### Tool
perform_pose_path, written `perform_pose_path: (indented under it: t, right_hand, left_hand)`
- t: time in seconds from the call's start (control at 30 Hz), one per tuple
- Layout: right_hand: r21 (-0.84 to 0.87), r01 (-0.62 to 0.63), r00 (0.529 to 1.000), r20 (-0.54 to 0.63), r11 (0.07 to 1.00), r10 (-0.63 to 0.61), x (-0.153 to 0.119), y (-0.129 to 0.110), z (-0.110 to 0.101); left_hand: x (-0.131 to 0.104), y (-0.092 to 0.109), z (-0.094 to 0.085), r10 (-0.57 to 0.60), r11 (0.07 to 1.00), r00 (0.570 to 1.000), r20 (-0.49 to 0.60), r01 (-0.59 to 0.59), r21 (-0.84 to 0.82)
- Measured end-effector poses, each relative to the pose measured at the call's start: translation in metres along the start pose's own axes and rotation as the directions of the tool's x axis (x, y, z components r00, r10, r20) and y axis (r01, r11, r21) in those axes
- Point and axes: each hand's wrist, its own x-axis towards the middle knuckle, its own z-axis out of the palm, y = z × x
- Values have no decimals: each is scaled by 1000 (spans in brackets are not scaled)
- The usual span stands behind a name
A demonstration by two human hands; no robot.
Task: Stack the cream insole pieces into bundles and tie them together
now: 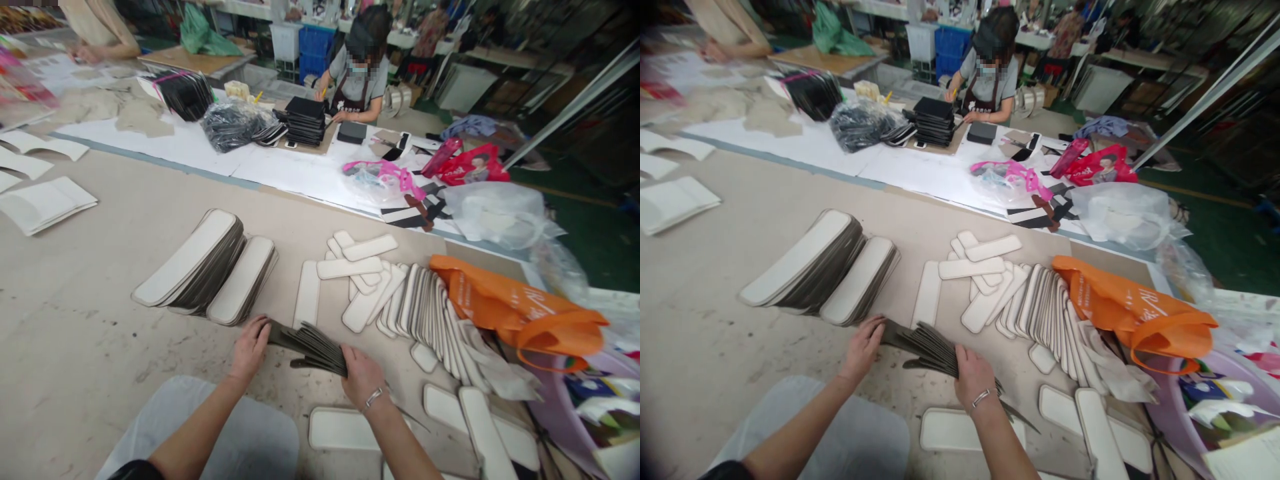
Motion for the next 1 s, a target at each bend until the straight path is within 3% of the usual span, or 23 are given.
perform_pose_path:
  t: [0.13, 0.27, 0.37, 0.5, 0.6, 0.7, 0.83, 1.0]
  right_hand:
    - [-20, 69, 997, 19, 997, -68, -7, -2, -3]
    - [-39, 40, 999, 33, 998, -39, -7, 8, 4]
    - [-28, 5, 1000, 6, 1000, -5, -7, 16, 9]
    - [-6, 4, 1000, 17, 1000, -4, -8, 18, 7]
    - [-11, 2, 999, 41, 1000, -1, -6, 16, 3]
    - [-14, 27, 999, 27, 1000, -27, -7, 15, 0]
    - [-37, 58, 994, -88, 998, -61, -13, 16, 2]
    - [-42, 20, 995, -93, 999, -24, -18, 23, 7]
  left_hand:
    - [-7, 4, 7, -90, 990, 996, 29, 93, -107]
    - [-11, 23, 14, -74, 989, 983, 166, 94, -112]
    - [-10, 27, 1, 5, 997, 965, 261, 16, -79]
    - [-10, 7, -25, 130, 985, 978, 165, -146, 89]
    - [-13, -13, -28, 191, 970, 979, 66, -199, 138]
    - [-19, -19, -11, 132, 990, 989, 61, -128, -60]
    - [-25, -4, 21, -9, 936, 988, 155, 63, -346]
    - [-30, 24, 51, 58, 844, 947, 317, 124, -522]
